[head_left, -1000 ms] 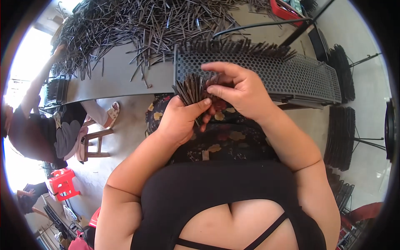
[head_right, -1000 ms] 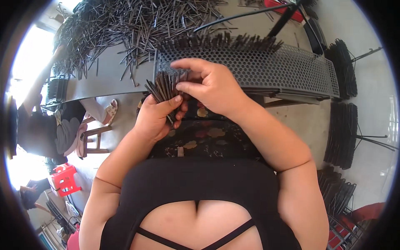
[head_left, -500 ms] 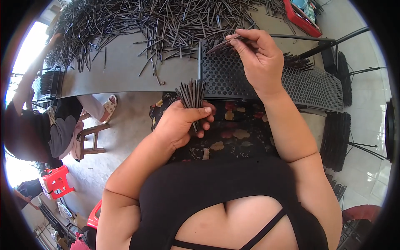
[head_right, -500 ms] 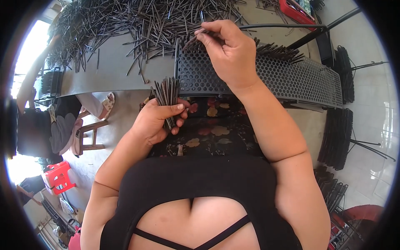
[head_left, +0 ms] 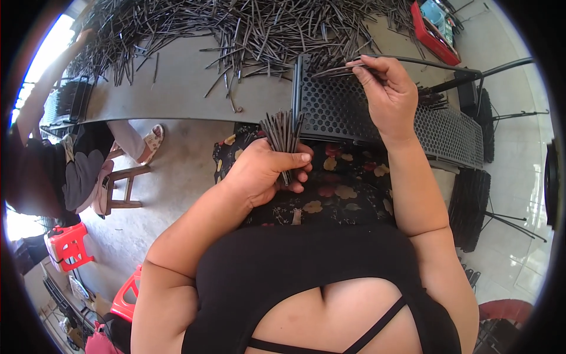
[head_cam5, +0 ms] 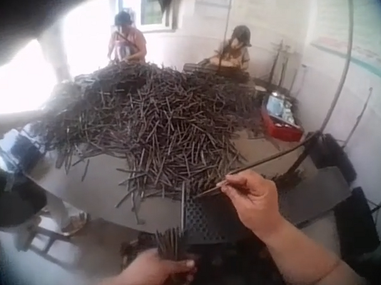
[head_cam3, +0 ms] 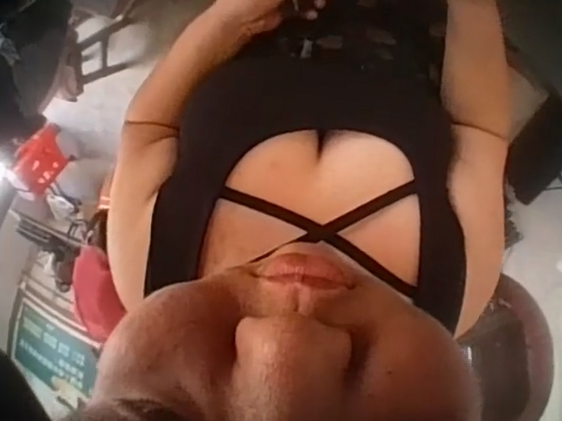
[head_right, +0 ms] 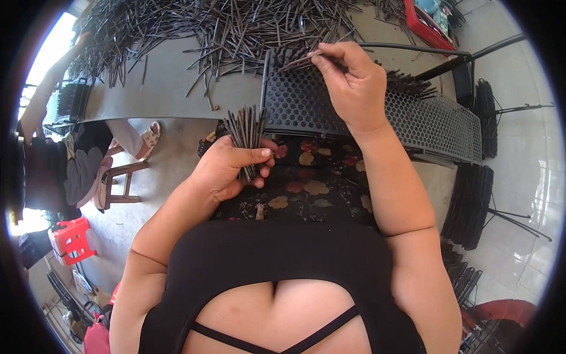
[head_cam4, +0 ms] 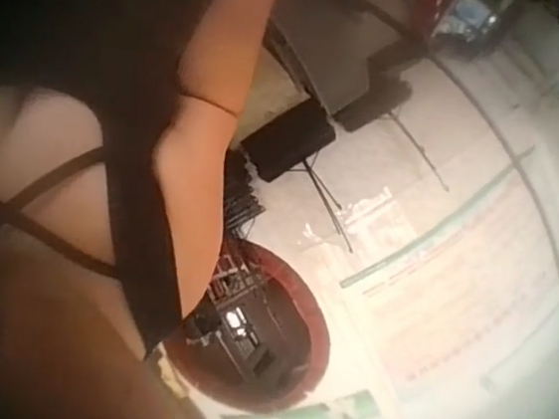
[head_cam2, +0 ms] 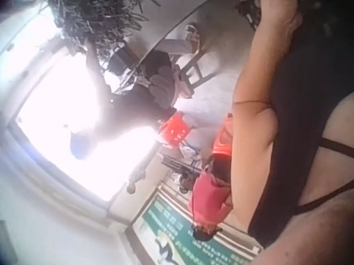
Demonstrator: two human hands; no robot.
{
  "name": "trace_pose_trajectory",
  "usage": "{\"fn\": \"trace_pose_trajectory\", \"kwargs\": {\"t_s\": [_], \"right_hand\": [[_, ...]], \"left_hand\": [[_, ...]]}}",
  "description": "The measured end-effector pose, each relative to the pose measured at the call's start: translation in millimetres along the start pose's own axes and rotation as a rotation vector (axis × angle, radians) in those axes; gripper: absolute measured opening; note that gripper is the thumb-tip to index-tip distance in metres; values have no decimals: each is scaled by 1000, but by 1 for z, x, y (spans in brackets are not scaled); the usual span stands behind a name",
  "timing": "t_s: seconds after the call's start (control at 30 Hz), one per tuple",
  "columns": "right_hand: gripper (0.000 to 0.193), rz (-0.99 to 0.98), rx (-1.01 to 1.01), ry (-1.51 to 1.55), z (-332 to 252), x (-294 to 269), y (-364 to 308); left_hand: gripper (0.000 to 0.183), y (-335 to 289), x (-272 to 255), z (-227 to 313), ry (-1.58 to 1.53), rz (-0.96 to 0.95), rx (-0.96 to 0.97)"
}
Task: Organizing thin metal rods by placing them individually into a perforated rack.
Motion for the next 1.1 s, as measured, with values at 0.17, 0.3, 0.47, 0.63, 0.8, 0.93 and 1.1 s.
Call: {"fn": "trace_pose_trajectory", "kwargs": {"t_s": [0.17, 0.3, 0.47, 0.63, 0.8, 0.93, 1.1], "right_hand": [[12, -3, -2, -163, -7, 16, -1], [14, -6, -153, -299, -22, 29, 10], [16, -75, -339, -481, -13, 32, 23], [16, -116, -443, -579, -10, 31, 20], [17, -167, -195, -370, -39, 17, 1], [26, -552, 437, 383, -49, 30, -37], [18, -412, 549, 454, -33, 15, -32]], "left_hand": [[21, 0, 3, -5, 0, -14, 5], [23, -1, 2, -5, 3, 19, 35], [25, -1, 0, -4, 61, 24, 65], [20, -3, -2, -2, 113, 55, 181], [18, -5, 0, -4, 119, 41, 280], [17, -2, 6, -6, 116, -54, 320], [20, -5, 21, -4, 155, -42, 267]]}}
Point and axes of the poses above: each hand's wrist, its own y-axis towards the middle knuckle, its own x-axis out of the palm, z = x × y, the point moved 4 cm from there along y, towards the middle knuckle, and after that the axes turned 15 degrees about -y, right-handed, at the moved point
